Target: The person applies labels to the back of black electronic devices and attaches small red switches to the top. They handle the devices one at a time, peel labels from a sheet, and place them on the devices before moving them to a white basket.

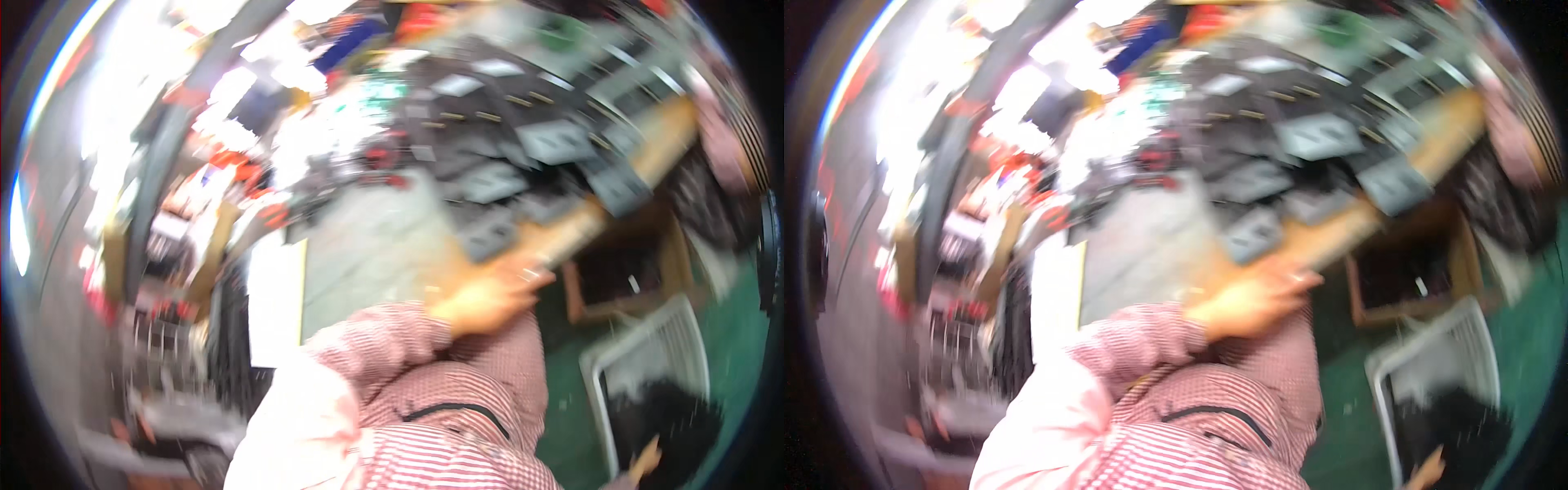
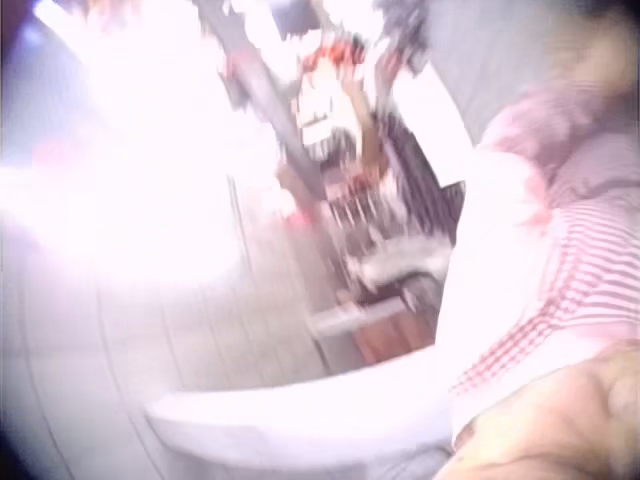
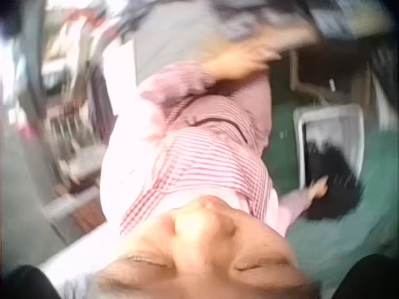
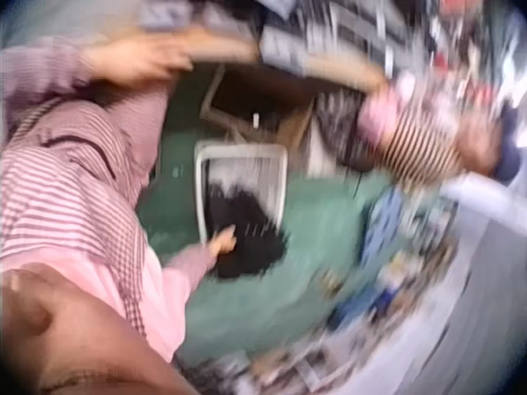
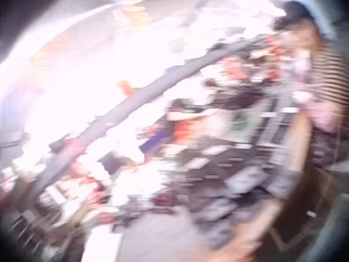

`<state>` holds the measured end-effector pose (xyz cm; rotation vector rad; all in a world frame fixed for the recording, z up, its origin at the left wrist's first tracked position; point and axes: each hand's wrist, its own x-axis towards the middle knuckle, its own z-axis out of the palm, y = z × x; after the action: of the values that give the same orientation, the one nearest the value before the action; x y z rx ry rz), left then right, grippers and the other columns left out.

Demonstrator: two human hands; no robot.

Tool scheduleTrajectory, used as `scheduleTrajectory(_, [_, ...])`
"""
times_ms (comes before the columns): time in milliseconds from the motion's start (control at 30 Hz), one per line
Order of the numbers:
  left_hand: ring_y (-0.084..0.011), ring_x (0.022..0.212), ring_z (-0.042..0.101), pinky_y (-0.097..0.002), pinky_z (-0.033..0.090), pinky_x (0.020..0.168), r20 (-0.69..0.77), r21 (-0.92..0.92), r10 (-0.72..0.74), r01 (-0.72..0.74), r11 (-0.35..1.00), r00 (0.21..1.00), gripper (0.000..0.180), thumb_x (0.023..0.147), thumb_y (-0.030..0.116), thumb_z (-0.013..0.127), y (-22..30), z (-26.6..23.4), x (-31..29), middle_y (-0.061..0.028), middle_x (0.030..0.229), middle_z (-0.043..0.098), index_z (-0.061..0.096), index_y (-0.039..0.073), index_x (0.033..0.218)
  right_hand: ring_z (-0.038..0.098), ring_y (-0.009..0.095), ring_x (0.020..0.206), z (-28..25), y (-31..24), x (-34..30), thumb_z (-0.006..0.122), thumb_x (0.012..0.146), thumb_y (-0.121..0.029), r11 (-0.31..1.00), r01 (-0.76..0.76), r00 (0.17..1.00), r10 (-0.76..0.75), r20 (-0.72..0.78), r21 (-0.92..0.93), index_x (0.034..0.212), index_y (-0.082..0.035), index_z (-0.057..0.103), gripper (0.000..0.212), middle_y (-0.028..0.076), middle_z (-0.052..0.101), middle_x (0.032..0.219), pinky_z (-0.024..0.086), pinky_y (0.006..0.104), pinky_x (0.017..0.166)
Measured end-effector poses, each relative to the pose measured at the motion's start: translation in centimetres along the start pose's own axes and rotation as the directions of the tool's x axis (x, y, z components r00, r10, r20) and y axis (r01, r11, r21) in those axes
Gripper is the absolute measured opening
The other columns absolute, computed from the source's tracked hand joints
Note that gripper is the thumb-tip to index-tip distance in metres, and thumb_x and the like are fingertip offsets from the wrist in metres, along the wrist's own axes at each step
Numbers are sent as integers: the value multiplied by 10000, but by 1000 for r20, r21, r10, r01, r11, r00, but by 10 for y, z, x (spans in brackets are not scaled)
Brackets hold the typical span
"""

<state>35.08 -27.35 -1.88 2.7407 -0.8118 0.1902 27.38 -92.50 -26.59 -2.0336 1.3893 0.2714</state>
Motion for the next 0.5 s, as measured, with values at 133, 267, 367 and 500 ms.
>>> scheduleTrajectory(133, [-390, 1476, 257, -544, 220, 1209, 86, 161, 13, -27, 987, 996, 326, 817, 180, 587, 11, -1, -18, -149, 1559, 375, 708, 49, 1090, 644, 399, 778, 23, 4, 5, 853, 670, -577, 933, 139, 989, -116, -87, 331, 1072, 9, 701, 727, 273, 668, 1116, 554, 515, 641])
scheduleTrajectory(267, [-390, 1460, 287, -550, 242, 1196, -45, 161, 12, -5, 987, 999, 293, 818, 191, 584, 16, 3, -30, -164, 1498, 445, 710, 28, 1026, 645, 396, 778, 66, -56, -52, 856, 664, -572, 958, 232, 970, -240, 25, 171, 1058, 11, 701, 720, 271, 671, 1100, 552, 510, 646])
scheduleTrajectory(367, [-401, 1437, 315, -563, 262, 1179, -139, 126, 4, 14, 992, 990, 289, 822, 203, 592, 20, 6, -33, -162, 1461, 481, 697, 41, 1037, 646, 395, 777, 100, -100, -84, 857, 660, -568, 937, 329, 934, -342, 107, 119, 1048, 13, 702, 716, 270, 674, 1088, 551, 507, 650])
scheduleTrajectory(500, [-432, 1452, 263, -625, 190, 1179, -155, -112, -154, 137, 984, 976, 466, 744, 176, 714, 44, 0, -68, -213, 1487, 408, 622, 51, 1184, 647, 392, 776, 132, -142, -118, 859, 654, -563, 888, 454, 868, -459, 189, 68, 1034, 16, 703, 709, 268, 677, 1072, 549, 503, 655])
